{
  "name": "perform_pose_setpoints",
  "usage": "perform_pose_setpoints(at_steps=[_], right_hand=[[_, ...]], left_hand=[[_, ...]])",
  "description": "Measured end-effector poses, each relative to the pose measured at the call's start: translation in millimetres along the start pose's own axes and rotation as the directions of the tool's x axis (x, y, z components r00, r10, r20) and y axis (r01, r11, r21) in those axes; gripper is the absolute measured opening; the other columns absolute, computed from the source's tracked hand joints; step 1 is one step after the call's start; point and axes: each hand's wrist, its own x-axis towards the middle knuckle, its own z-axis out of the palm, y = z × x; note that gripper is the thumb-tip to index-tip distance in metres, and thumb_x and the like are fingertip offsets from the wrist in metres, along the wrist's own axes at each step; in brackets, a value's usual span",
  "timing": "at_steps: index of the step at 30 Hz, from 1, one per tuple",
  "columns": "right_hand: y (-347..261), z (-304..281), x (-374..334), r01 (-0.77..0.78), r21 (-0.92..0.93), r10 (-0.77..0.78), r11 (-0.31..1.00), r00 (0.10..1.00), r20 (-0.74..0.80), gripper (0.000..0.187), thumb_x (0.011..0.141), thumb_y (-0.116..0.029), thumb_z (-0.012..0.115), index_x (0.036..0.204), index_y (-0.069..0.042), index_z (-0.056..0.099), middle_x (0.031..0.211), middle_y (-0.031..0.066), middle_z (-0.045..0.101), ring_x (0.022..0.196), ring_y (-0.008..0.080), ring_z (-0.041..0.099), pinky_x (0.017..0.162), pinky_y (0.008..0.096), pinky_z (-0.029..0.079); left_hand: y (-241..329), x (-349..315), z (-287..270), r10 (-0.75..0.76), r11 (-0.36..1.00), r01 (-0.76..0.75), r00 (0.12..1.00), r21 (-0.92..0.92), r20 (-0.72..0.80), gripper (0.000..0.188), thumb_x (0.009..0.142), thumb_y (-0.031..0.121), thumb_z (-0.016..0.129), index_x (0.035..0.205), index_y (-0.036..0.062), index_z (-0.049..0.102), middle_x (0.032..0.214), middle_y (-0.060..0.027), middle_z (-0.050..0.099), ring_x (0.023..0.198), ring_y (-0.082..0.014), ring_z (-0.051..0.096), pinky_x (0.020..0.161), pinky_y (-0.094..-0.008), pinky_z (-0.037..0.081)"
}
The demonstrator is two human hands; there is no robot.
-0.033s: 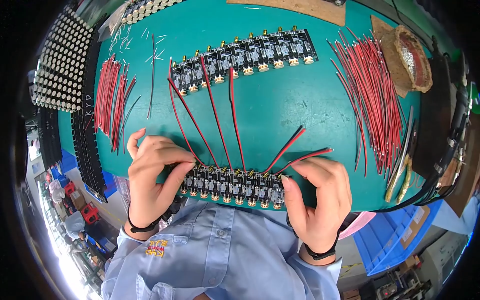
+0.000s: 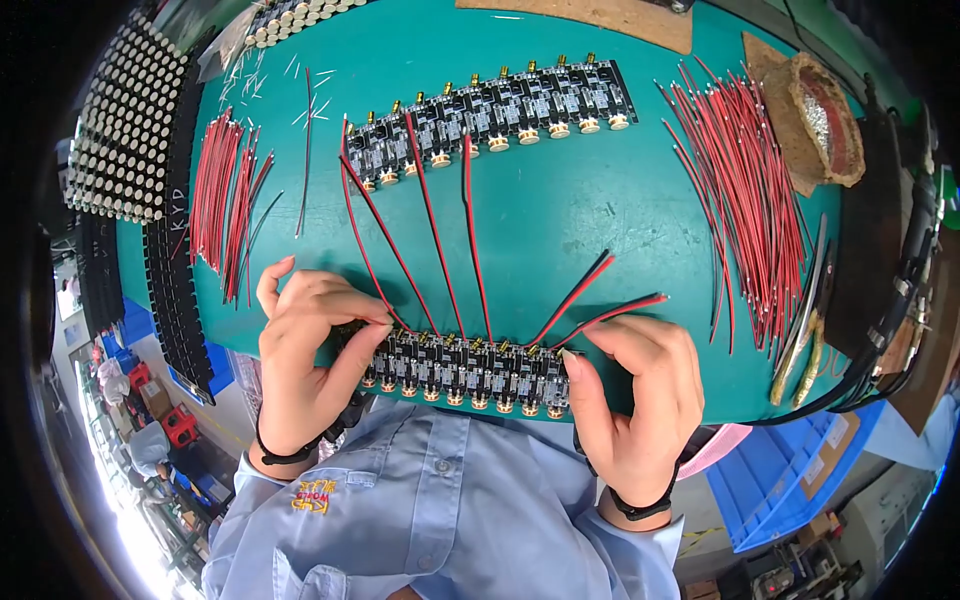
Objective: Connecting red and black wires to printed circuit boards at an assembly station.
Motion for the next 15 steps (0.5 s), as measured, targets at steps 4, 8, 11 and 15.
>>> perform_pose_setpoints(at_steps=[4,8,11,15], right_hand=[[-1,2,1,0.012,-0.019,-0.012,1.0,1.0,0.008,0.026,0.072,0.002,0.073,0.095,-0.001,0.061,0.09,0.0115,0.064,0.076,0.0278,0.059,0.066,0.0337,0.045],[-3,5,2,0.035,-0.04,-0.034,0.999,0.999,0.012,0.027,0.072,0.005,0.072,0.095,-0.001,0.061,0.09,0.0113,0.064,0.077,0.0283,0.059,0.066,0.0341,0.045],[-5,4,2,0.06,-0.072,-0.058,0.996,0.998,0.024,0.027,0.072,0.007,0.071,0.096,-0.001,0.06,0.09,0.0115,0.064,0.077,0.0286,0.059,0.067,0.0342,0.045],[-4,4,2,0.077,-0.1,-0.075,0.992,0.997,0.024,0.028,0.072,0.007,0.071,0.096,-0.001,0.06,0.091,0.012,0.063,0.077,0.0288,0.058,0.067,0.0343,0.045]], left_hand=[[-1,-1,1,-0.049,0.998,0.05,0.999,-0.038,0.008,0.027,0.074,0.003,0.073,0.098,0.0116,0.066,0.085,0.0049,0.065,0.084,-0.0168,0.057,0.095,-0.0399,0.028],[-4,-4,1,-0.07,0.995,0.07,0.998,-0.073,0.003,0.029,0.074,0.003,0.073,0.101,0.0111,0.064,0.085,0.0043,0.064,0.084,-0.0178,0.056,0.089,-0.037,0.03],[-1,-3,-1,-0.092,0.992,0.091,0.996,-0.083,-0.014,0.028,0.075,0.003,0.072,0.101,0.0111,0.064,0.085,0.0035,0.063,0.083,-0.0182,0.056,0.086,-0.0358,0.03],[0,-1,-11,-0.112,0.99,0.11,0.993,-0.09,-0.022,0.024,0.074,0.001,0.072,0.097,0.0051,0.065,0.089,-0.0021,0.066,0.081,-0.021,0.058,0.085,-0.0341,0.035]])
